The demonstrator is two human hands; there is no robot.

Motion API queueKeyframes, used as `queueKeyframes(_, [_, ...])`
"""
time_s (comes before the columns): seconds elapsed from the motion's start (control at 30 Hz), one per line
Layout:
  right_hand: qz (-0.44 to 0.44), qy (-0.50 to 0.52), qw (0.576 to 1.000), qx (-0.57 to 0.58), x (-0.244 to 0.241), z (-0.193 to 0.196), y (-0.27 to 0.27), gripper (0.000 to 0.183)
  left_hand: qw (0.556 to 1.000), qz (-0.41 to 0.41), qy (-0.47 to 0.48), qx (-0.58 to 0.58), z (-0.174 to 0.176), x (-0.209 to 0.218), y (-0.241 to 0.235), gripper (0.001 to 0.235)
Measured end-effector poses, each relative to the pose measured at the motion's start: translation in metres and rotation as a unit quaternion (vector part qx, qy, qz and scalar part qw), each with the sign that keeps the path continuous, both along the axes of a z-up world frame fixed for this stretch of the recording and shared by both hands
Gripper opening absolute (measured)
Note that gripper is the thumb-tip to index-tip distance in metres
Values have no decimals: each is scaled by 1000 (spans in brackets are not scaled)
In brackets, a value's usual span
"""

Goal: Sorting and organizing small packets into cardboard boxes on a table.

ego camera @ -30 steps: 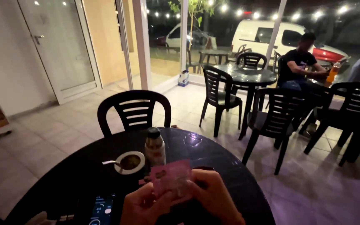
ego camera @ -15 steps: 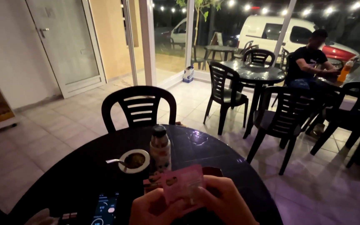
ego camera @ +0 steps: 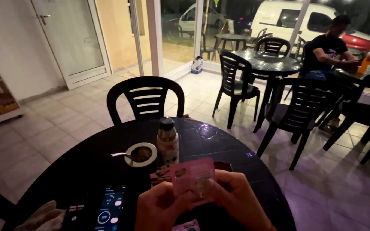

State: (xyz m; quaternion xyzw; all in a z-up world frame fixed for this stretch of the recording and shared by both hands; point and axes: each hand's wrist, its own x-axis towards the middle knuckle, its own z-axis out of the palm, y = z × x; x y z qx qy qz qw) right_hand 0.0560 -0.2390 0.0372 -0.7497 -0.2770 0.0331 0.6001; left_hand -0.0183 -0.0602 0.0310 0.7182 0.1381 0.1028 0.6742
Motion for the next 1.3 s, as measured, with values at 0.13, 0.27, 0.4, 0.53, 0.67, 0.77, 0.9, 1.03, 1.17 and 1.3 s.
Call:
queueKeyframes(0.13, [-33, 48, 997, -43, 14, -10, -3, 23, 1000, -9, 23, -8, 20, -1, 2, 20])
queueKeyframes(0.27, [-67, 86, 992, -62, 20, -12, -3, 18, 997, 2, 49, -54, 25, -1, 6, 23])
queueKeyframes(0.4, [-53, 63, 995, -59, 21, -11, -4, 25, 996, -60, 11, -62, 12, 3, 16, 23])
queueKeyframes(0.53, [-1, 26, 1000, -12, 32, -27, -11, 23, 996, -79, -29, -39, 5, 6, 18, 20])
queueKeyframes(0.67, [-6, 38, 999, -5, 32, -25, -12, 22, 998, -56, -16, 24, 6, 7, 15, 25])
queueKeyframes(0.77, [-16, 49, 999, -17, 33, -26, -12, 20, 998, -45, -26, 21, 4, 8, 14, 24])
queueKeyframes(0.9, [-14, 42, 999, -12, 34, -30, -13, 18, 996, -35, -33, 72, 1, 8, 16, 25])
queueKeyframes(1.03, [-8, 52, 999, 0, 32, -29, -11, 15, 997, -58, -48, 6, 3, 6, 13, 22])
queueKeyframes(1.17, [-4, 70, 997, -17, 31, -28, -9, 14, 996, -65, -57, 17, 2, 6, 14, 28])
queueKeyframes(1.3, [11, 70, 997, 3, 29, -28, -6, 14, 995, -66, -63, -30, 5, 5, 13, 33])
